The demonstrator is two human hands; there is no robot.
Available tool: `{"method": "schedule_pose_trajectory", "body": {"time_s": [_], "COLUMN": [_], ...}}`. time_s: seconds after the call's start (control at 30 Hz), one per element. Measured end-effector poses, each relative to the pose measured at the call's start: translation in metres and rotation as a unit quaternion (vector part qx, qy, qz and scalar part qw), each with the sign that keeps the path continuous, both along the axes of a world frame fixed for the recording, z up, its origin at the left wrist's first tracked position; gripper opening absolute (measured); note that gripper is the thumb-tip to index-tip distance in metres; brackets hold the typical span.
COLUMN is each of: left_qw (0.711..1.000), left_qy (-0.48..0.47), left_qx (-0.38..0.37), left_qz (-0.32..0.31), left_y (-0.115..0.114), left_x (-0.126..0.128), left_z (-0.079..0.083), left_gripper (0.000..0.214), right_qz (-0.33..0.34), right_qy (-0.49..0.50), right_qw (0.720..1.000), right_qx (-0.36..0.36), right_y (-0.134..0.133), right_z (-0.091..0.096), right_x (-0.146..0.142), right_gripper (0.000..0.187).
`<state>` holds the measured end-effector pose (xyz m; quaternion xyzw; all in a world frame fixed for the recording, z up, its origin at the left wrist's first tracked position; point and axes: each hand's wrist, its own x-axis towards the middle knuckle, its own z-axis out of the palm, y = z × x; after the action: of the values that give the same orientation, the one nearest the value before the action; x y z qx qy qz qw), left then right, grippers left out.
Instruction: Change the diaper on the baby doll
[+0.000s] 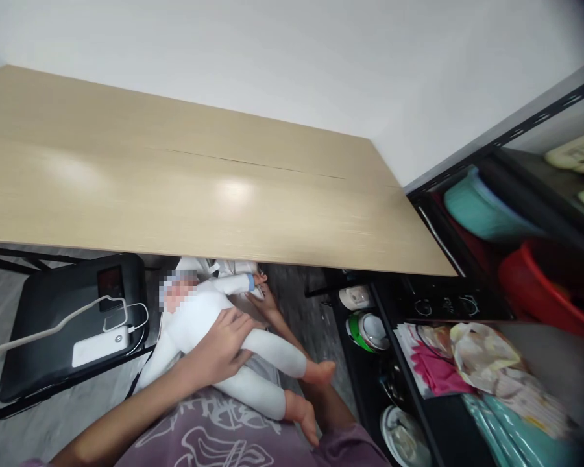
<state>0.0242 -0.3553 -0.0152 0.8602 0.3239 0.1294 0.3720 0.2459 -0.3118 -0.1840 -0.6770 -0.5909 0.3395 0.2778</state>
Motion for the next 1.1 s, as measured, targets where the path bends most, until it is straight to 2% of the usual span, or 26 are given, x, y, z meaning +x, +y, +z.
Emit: {"method": "schedule_pose_trajectory", "body": {"time_s": [0.13,0.2,0.37,0.5,0.6,0.7,0.8,0.9,0.93,1.0,1.1], "left_qw": [0.999,0.999,0.998,0.998,0.998,0.998,0.998,0.998,0.997,0.997,0.996], "left_qy": [0.021,0.026,0.046,0.05,0.044,0.039,0.036,0.031,0.029,0.027,0.015], "left_qx": [0.006,0.007,0.018,0.017,0.019,0.029,0.038,0.043,0.045,0.05,0.053], "left_qz": [-0.024,-0.024,-0.043,-0.04,-0.033,-0.03,-0.032,-0.044,-0.049,-0.059,-0.07], "left_y": [-0.003,-0.001,0.003,0.003,0.002,0.001,0.0,0.0,0.001,0.002,0.003], "left_x": [0.003,0.004,0.007,0.007,0.005,0.004,0.004,0.004,0.003,0.003,0.002], "left_z": [-0.007,-0.007,-0.008,-0.01,-0.012,-0.015,-0.016,-0.016,-0.016,-0.015,-0.011], "left_gripper": [0.036,0.035,0.038,0.038,0.039,0.04,0.038,0.042,0.044,0.045,0.047], "right_qz": [-0.076,-0.083,0.016,0.034,0.042,0.036,-0.016,-0.055,-0.04,0.034,0.171], "right_qy": [-0.034,-0.044,-0.075,-0.09,-0.094,-0.101,-0.107,-0.105,-0.102,-0.093,-0.088], "right_qw": [0.997,0.995,0.995,0.994,0.994,0.994,0.992,0.986,0.985,0.984,0.972], "right_qx": [0.005,0.025,0.066,0.046,0.031,0.025,0.063,0.117,0.132,0.151,0.136], "right_y": [-0.004,-0.004,0.02,0.038,0.037,0.019,-0.01,-0.03,-0.03,-0.021,0.013], "right_z": [-0.017,-0.02,-0.022,-0.024,-0.025,-0.024,-0.011,0.015,0.025,0.043,0.061], "right_x": [0.004,0.002,-0.019,-0.027,-0.021,-0.006,0.013,0.024,0.024,0.019,-0.001], "right_gripper": [0.067,0.074,0.063,0.049,0.05,0.065,0.08,0.091,0.092,0.088,0.082]}}
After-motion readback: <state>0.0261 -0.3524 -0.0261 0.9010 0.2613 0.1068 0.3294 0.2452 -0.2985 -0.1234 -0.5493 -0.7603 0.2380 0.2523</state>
